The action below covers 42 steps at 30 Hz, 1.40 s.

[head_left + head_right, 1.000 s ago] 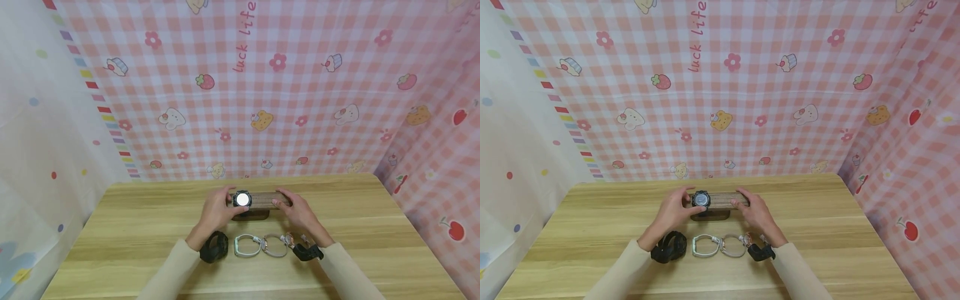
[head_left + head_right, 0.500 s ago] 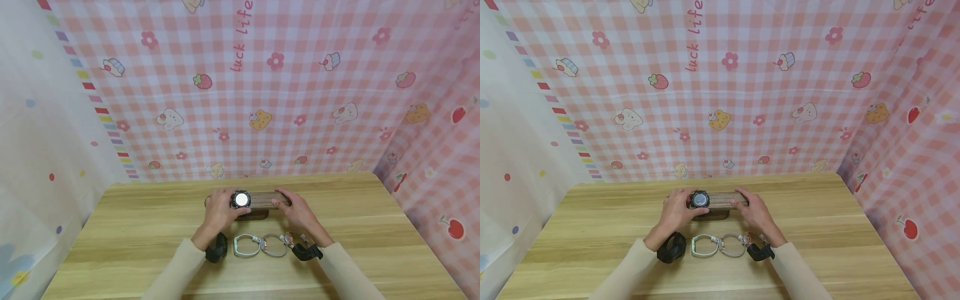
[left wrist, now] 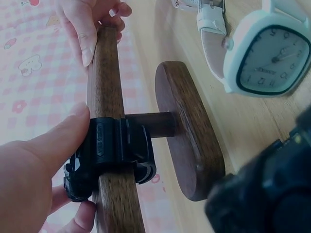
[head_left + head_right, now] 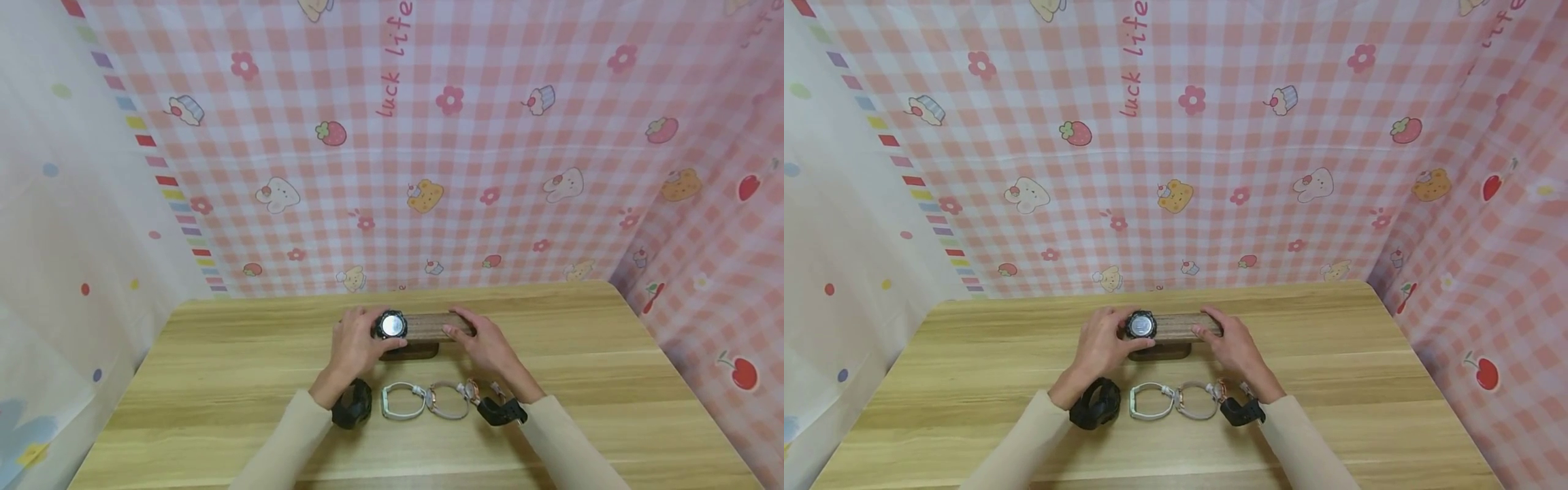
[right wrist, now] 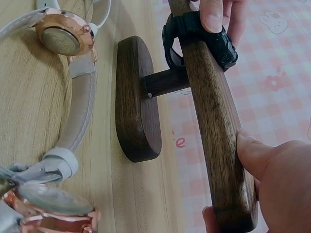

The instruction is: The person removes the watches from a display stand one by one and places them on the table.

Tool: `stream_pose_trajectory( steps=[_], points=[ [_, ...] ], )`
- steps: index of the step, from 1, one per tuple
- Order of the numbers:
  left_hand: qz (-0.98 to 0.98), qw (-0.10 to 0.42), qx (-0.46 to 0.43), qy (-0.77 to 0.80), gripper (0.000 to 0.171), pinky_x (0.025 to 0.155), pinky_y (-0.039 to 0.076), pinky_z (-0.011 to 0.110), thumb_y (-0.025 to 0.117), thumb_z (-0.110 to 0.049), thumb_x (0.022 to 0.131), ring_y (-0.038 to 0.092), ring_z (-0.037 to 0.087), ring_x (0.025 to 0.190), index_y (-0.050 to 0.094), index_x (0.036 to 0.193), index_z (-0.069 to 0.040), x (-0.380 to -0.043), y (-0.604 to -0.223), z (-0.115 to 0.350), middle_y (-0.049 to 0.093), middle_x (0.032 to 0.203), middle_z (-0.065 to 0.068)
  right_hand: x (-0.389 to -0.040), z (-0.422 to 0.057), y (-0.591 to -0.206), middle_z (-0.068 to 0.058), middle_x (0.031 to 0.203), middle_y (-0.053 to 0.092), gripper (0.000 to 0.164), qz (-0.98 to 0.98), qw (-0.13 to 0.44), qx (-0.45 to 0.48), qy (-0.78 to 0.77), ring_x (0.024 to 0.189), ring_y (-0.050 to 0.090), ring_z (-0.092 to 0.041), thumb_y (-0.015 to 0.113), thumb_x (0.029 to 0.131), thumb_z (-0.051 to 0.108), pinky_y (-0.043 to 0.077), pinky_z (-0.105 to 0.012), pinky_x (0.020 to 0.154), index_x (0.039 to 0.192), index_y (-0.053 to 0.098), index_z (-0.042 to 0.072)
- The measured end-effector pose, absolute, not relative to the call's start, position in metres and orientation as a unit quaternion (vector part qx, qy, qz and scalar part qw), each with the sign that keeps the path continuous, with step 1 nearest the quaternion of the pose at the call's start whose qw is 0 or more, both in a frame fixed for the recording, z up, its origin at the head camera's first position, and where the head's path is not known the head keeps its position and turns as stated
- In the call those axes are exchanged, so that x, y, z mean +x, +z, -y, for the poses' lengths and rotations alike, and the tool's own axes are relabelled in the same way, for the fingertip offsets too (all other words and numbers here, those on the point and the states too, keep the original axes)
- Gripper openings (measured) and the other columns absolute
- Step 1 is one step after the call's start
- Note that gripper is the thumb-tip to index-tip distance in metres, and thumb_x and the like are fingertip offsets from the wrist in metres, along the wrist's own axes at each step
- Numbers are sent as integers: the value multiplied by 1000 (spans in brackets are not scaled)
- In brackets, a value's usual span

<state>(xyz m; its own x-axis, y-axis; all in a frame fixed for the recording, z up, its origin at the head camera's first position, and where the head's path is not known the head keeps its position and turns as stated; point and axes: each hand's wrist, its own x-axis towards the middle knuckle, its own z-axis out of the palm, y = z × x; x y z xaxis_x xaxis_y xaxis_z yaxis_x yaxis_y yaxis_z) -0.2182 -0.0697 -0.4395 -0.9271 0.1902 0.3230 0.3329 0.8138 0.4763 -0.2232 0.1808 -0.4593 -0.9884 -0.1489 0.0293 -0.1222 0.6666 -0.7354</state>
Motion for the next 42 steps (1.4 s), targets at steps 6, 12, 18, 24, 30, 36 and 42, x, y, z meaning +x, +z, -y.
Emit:
stream_pose_trajectory(
  steps=[6,12,18,24,30,36,42],
  points=[
    [938,150,-141,-277,65,73,42,41,89,-44,66,53,20,80,71,121,-14,-218,-441,76,61,84,3,-223,-181,-459,-23,145,49,53,-912,21,-74,-403,133,44,-46,60,99,36,35,-61,108,146,49,14],
    [937,157,-136,-282,62,78,45,45,90,-44,66,56,19,82,72,118,-15,-220,-443,85,64,85,3,-223,-181,-459,-24,145,49,52,-912,22,-73,-403,133,44,-46,60,99,35,35,-61,108,145,49,14],
    [937,147,-122,-292,64,79,43,42,90,-43,65,54,17,79,71,120,-15,-218,-441,93,62,84,2,-223,-181,-457,-24,144,49,52,-913,23,-71,-401,133,44,-46,60,100,35,35,-61,108,146,49,13],
    [939,143,-114,-292,65,76,42,38,90,-43,66,53,16,76,71,121,-14,-218,-442,101,61,82,1,-223,-181,-457,-24,145,48,53,-914,26,-67,-400,134,44,-45,60,100,35,35,-61,109,146,48,14],
    [938,142,-108,-299,67,74,44,37,90,-43,66,56,15,76,70,122,-12,-218,-442,112,65,83,1,-223,-181,-458,-24,146,48,53,-914,26,-68,-400,134,43,-45,59,100,35,34,-60,109,146,48,13],
    [941,128,-83,-302,69,64,42,29,90,-44,67,56,14,72,69,125,-13,-218,-441,124,68,84,1,-223,-181,-458,-24,145,48,54,-914,23,-72,-398,134,44,-45,59,100,36,35,-61,109,146,48,13],
    [941,128,-72,-305,70,64,41,29,90,-44,66,58,17,74,68,126,-14,-216,-441,134,70,87,2,-223,-181,-459,-25,142,51,53,-914,15,-75,-398,131,46,-45,61,99,35,36,-60,108,146,49,12]
  ],
)
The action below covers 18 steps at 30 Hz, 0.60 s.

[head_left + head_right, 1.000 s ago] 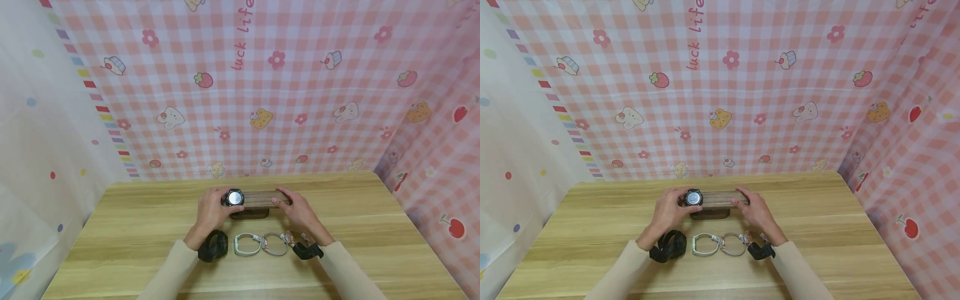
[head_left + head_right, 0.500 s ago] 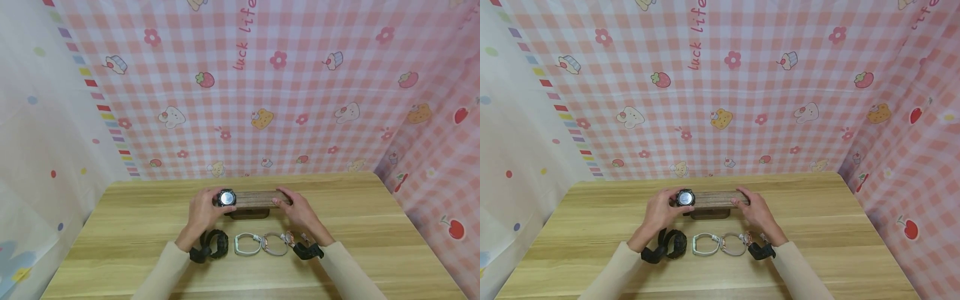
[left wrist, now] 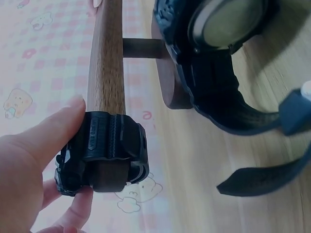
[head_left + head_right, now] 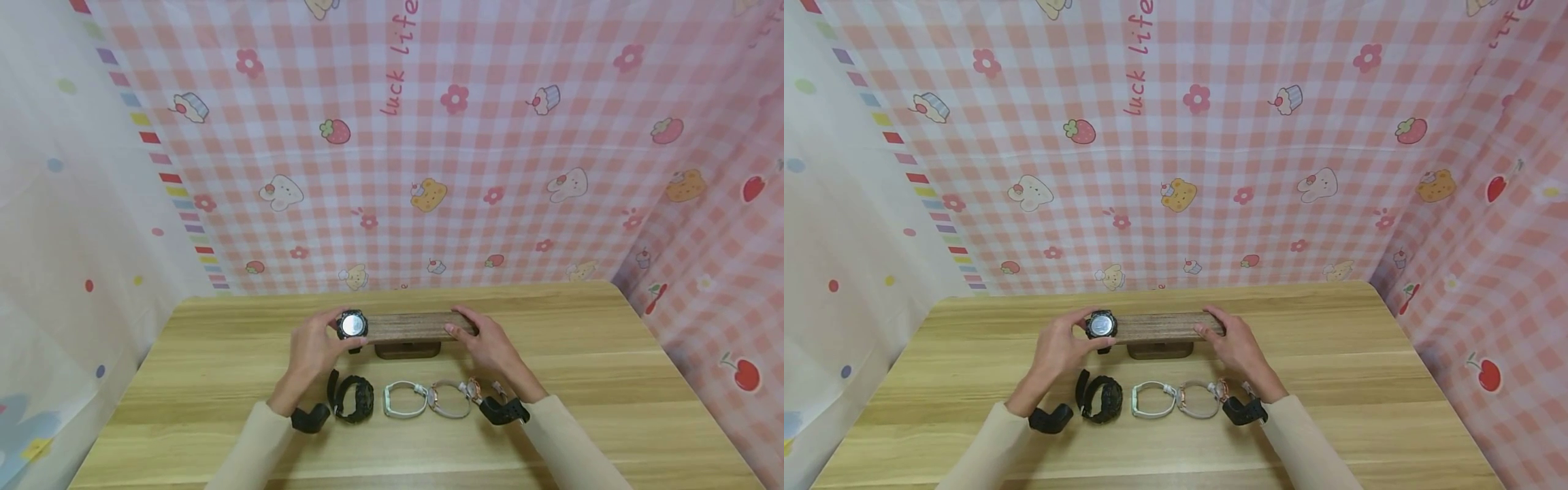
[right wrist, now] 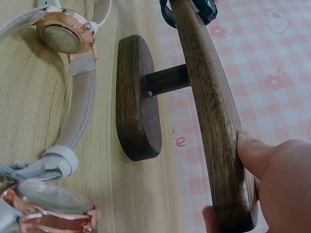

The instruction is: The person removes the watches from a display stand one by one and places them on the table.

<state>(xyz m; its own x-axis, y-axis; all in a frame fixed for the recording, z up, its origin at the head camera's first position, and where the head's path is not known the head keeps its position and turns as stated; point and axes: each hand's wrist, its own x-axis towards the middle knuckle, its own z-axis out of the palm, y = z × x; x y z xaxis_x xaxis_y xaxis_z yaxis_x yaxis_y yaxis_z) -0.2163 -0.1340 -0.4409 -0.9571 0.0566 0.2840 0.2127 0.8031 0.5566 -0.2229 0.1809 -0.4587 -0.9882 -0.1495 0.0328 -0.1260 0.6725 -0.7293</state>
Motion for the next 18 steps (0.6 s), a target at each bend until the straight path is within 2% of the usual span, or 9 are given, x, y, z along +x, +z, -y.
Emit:
stream_pose_trajectory(
  steps=[5,13,14,18],
  points=[
    [936,124,-62,-323,70,61,40,29,91,-41,66,64,22,79,69,126,-14,-216,-442,141,72,90,4,-223,-181,-459,-25,143,50,54,-915,14,-77,-395,131,46,-46,60,99,35,35,-60,108,146,48,12],
    [933,131,-61,-329,70,67,45,32,91,-40,66,66,28,87,69,126,-11,-213,-446,152,73,93,8,-223,-181,-459,-24,145,48,55,-916,18,-76,-393,134,43,-46,59,100,36,34,-60,109,147,47,11],
    [932,130,-62,-332,69,66,44,32,91,-39,67,66,29,86,69,126,-11,-213,-446,154,73,93,9,-223,-181,-459,-24,146,48,55,-916,19,-76,-393,134,43,-46,59,100,36,33,-60,110,147,46,12],
    [926,115,-45,-356,67,54,37,26,91,-34,68,55,21,65,68,127,-12,-209,-444,161,71,90,10,-224,-181,-459,-24,146,47,56,-916,21,-73,-393,135,42,-46,59,100,37,33,-61,110,148,46,13]
  ],
)
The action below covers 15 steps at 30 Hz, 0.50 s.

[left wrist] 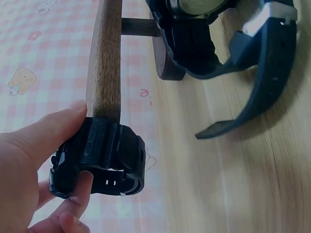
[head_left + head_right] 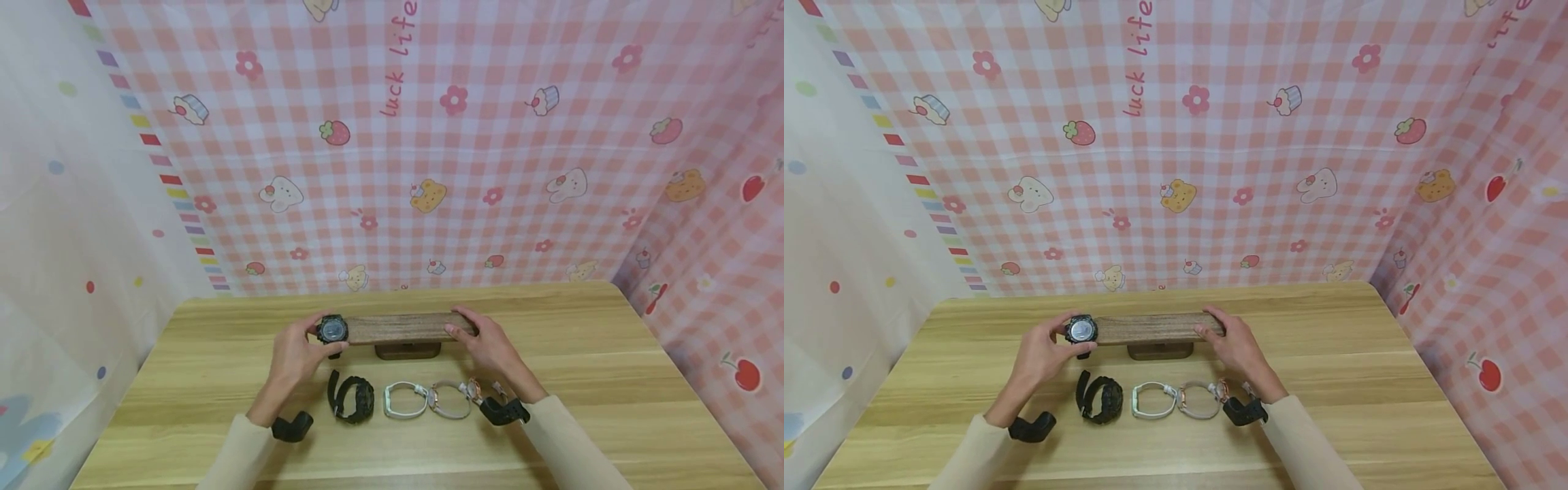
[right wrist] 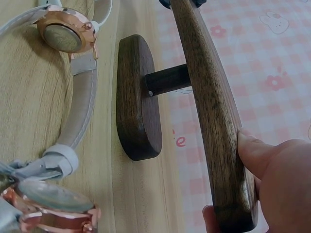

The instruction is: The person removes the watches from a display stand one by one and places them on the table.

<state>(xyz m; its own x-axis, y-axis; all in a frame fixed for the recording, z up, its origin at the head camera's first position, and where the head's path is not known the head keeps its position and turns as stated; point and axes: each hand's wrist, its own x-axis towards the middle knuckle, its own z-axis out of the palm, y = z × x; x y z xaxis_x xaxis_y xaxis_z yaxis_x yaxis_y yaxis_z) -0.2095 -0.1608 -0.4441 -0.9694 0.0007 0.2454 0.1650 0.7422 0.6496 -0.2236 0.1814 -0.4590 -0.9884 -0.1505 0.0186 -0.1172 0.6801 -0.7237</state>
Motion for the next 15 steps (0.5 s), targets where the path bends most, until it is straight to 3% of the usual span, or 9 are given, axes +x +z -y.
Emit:
stream_pose_trajectory(
  steps=[3,7,15],
  points=[
    [922,109,-38,-370,66,48,32,24,91,-30,70,43,15,55,67,128,-10,-207,-443,167,68,81,10,-224,-181,-459,-23,147,47,56,-916,23,-71,-393,135,42,-46,59,100,38,33,-61,110,148,46,13],
    [921,112,-43,-371,65,48,31,23,90,-24,71,43,13,55,66,129,-9,-204,-444,175,62,70,6,-224,-181,-459,-23,146,47,56,-917,23,-70,-391,135,42,-46,59,100,38,33,-61,110,148,46,13],
    [923,127,-55,-359,60,49,32,23,90,-18,71,43,13,56,68,125,-10,-196,-446,184,57,65,3,-224,-182,-458,-23,146,47,55,-917,24,-71,-392,135,42,-46,59,100,37,33,-61,110,148,46,13]
  ],
)
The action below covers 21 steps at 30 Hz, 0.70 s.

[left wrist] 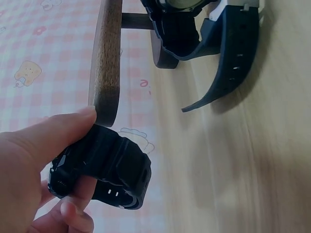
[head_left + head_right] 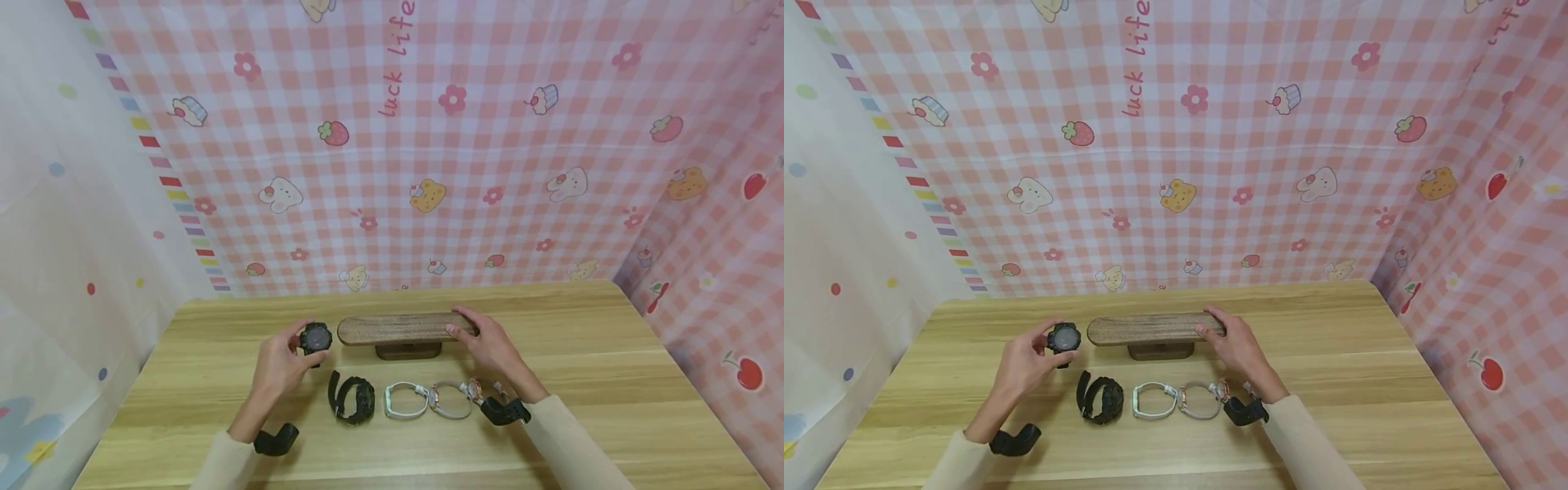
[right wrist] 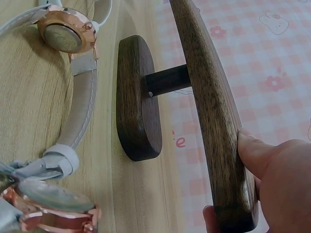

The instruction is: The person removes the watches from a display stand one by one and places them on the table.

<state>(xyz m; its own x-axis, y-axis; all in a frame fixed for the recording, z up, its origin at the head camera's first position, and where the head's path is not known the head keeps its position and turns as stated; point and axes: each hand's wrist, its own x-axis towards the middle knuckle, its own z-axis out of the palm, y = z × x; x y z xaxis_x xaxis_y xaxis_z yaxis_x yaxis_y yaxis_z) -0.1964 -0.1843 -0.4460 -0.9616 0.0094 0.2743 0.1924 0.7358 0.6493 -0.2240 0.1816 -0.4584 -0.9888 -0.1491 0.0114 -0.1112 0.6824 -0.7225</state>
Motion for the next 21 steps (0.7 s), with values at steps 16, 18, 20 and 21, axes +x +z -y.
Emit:
stream_pose_trajectory(
  steps=[16,18,20,21],
  points=[
    [927,113,-66,-350,61,52,35,22,89,-13,71,43,10,60,66,127,-5,-171,-455,196,59,71,2,-224,-181,-458,-24,146,47,56,-915,28,-71,-396,134,43,-46,58,100,39,33,-61,109,148,46,14],
    [929,112,-68,-346,61,52,35,22,90,-14,71,44,9,60,66,127,-5,-167,-456,198,59,73,2,-224,-181,-458,-24,146,47,56,-915,28,-72,-396,134,43,-46,58,100,39,33,-61,109,148,46,14],
    [930,109,-68,-345,61,52,36,22,90,-15,71,44,9,60,66,126,-6,-164,-457,199,59,75,2,-224,-182,-458,-25,146,47,56,-915,27,-73,-396,134,43,-46,58,100,38,33,-61,109,148,46,14],
    [930,107,-66,-344,61,52,37,22,90,-16,71,45,9,60,66,126,-7,-162,-458,199,59,76,2,-224,-182,-458,-25,146,47,55,-915,26,-73,-397,134,43,-46,58,100,38,33,-61,109,148,46,14]
  ],
)
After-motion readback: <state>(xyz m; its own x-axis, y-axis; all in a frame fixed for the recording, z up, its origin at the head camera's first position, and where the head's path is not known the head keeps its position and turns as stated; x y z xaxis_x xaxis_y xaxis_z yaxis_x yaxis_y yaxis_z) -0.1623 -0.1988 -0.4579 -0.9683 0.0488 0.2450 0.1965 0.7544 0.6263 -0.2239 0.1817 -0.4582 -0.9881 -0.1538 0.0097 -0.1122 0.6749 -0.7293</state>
